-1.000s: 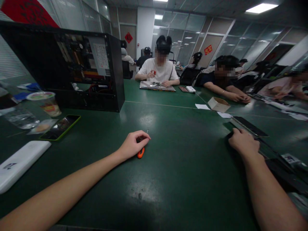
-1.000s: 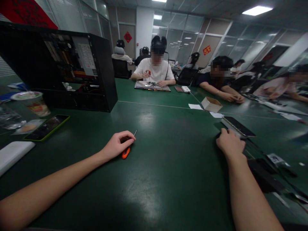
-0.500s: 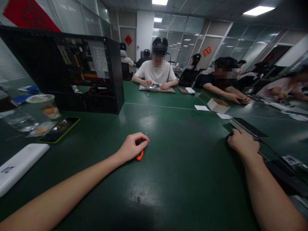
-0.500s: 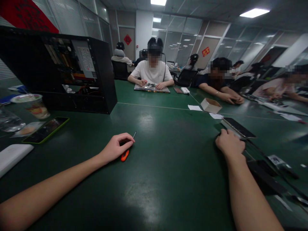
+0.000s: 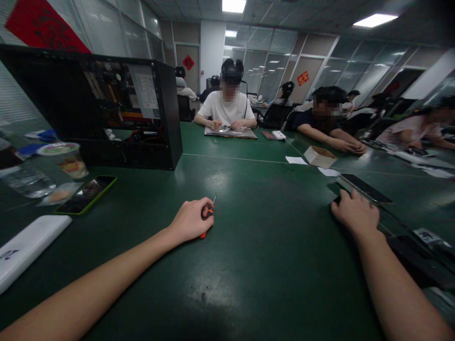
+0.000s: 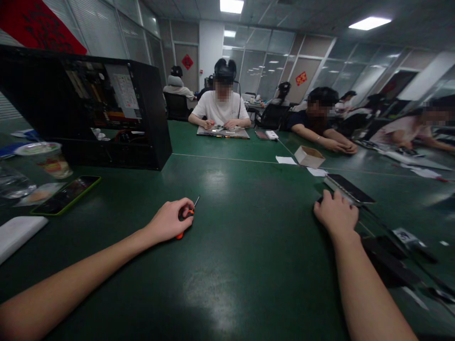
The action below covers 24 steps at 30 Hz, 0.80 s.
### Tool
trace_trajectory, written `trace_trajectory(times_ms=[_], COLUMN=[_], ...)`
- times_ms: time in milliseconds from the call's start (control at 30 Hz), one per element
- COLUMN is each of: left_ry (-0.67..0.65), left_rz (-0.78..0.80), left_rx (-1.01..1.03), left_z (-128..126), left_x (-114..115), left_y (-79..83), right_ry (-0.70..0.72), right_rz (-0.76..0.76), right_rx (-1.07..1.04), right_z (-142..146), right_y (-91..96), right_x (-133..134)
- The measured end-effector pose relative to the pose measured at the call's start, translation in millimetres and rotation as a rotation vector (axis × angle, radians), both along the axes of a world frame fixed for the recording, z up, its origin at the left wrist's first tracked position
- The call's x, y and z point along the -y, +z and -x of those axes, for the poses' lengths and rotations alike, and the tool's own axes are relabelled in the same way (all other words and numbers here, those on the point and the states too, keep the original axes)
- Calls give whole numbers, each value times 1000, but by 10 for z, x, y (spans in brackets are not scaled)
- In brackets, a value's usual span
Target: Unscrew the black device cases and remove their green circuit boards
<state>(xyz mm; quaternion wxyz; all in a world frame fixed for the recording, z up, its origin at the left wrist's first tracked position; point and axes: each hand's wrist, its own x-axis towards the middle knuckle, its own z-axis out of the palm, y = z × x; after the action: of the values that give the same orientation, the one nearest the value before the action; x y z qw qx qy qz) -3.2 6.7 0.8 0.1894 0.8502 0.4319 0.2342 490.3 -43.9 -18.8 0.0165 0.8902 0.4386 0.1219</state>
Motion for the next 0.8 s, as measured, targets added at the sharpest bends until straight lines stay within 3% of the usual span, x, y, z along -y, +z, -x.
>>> trace_trajectory(times_ms=[233,567,800], left_ry=[36,68,90], left_rz=[-25,31,76], left_rx=[-136,2,160], left_z=[8,21,21], left_x=[-1,-22,-95], left_y=[46,3,-68], right_ry=[-16,-22,-131], right_rz=[3,35,11], right_rx=[-31,-57,-138], right_z=[-27,97,75], right_y=[-4,101,422], right_x=[-47,-15,246])
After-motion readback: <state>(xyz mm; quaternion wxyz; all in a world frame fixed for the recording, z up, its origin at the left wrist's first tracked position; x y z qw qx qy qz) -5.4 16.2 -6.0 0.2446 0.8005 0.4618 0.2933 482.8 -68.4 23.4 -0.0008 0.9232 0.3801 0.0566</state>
